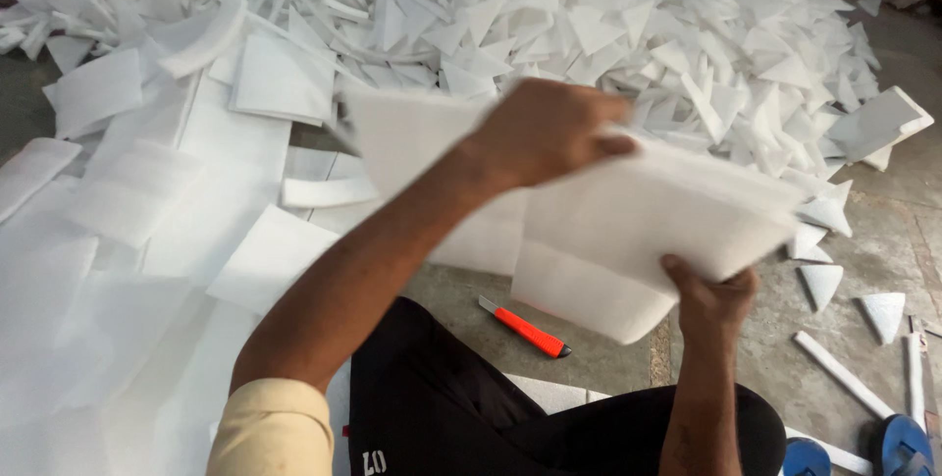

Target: The person sits on the floor and uses a red utility knife to cut white foam sheets into smaller pieces. They repeatedly pick up a sheet, score it diagonally, and separate the pieces, discarding the offcuts to the side.

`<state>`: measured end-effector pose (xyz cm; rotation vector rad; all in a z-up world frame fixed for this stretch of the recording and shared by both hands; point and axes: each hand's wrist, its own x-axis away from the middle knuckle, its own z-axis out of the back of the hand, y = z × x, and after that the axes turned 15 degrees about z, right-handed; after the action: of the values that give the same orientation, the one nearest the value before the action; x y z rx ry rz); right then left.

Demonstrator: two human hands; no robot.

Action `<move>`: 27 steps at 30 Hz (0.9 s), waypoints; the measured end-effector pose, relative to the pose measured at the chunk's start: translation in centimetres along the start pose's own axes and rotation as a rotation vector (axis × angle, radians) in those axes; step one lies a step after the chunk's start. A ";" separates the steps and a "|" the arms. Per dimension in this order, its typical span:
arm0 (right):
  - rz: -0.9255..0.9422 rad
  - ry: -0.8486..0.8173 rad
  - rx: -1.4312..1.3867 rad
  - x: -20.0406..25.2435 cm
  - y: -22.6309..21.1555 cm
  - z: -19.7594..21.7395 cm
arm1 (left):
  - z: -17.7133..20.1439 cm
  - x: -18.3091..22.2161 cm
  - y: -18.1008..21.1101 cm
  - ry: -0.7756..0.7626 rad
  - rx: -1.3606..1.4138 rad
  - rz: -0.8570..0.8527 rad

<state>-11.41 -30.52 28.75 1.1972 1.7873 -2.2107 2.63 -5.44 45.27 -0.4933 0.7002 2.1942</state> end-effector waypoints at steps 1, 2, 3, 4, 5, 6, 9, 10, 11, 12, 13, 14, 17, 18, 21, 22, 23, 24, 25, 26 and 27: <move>-0.033 0.065 -0.021 0.4 0.7 0.4 | -0.1 0.8 -2.2 0.078 -0.120 0.025; -0.005 0.079 -0.038 0.8 1.5 0.7 | -0.4 1.6 -4.1 0.008 -0.236 0.157; 0.023 0.094 -0.054 1.4 2.5 1.0 | -0.8 2.4 -5.9 -0.064 -0.352 0.287; 0.050 0.108 -0.071 1.9 3.6 1.5 | -1.2 3.0 -7.5 -0.028 -0.358 0.343; 0.083 0.167 -0.152 2.3 4.7 2.1 | -1.7 3.6 -9.0 0.011 -0.362 0.404; 0.117 0.226 -0.234 2.4 5.8 2.9 | -1.8 4.1 -10.4 0.051 -0.366 0.465; 0.131 0.573 -0.238 2.2 8.2 7.9 | 0.6 5.9 -15.3 0.450 -0.296 0.514; 0.204 0.520 -0.275 2.4 8.2 10.4 | 1.9 6.9 -16.8 0.517 -0.364 0.564; 0.275 0.466 -0.311 2.7 8.0 12.7 | 3.2 7.9 -18.1 0.493 -0.369 0.601; 0.264 0.391 -0.294 3.4 7.5 14.6 | 3.9 8.7 -19.0 0.470 -0.374 0.638; 0.236 0.323 -0.299 3.8 7.5 15.4 | 4.0 8.9 -19.6 0.454 -0.357 0.635; 0.208 0.254 -0.300 4.0 7.2 16.1 | 4.1 8.9 -20.0 0.438 -0.339 0.633; 0.139 -0.041 -0.403 3.6 6.4 14.2 | 1.9 6.8 -17.8 0.428 -0.194 0.507; 0.155 -0.212 -0.456 3.4 6.5 12.2 | 0.6 5.7 -16.0 0.353 -0.116 0.473; 0.079 -0.391 -0.108 3.0 7.0 4.4 | -3.2 2.1 -8.3 -0.118 0.179 0.501; 0.194 -0.512 0.007 2.5 7.3 2.0 | -4.2 1.4 -5.7 -0.216 0.290 0.404; 0.220 -0.442 -0.044 2.3 7.5 0.2 | -5.0 1.2 -3.3 -0.324 0.366 0.360; 0.247 -0.373 -0.095 2.3 7.8 -1.4 | -5.3 1.0 -1.7 -0.431 0.442 0.313; 0.275 -0.307 -0.147 2.2 8.2 -2.3 | -5.0 1.1 -1.3 -0.370 0.499 0.257; 0.224 -0.253 -0.109 2.0 8.4 -2.3 | -4.7 1.4 -1.1 -0.308 0.555 0.200; 0.169 -0.206 -0.076 2.0 8.7 -1.9 | -4.4 2.0 -1.4 -0.244 0.607 0.150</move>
<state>-7.53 -30.94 20.54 1.0229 1.6117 -2.0687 3.03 -6.29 40.33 0.1392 1.2302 1.9887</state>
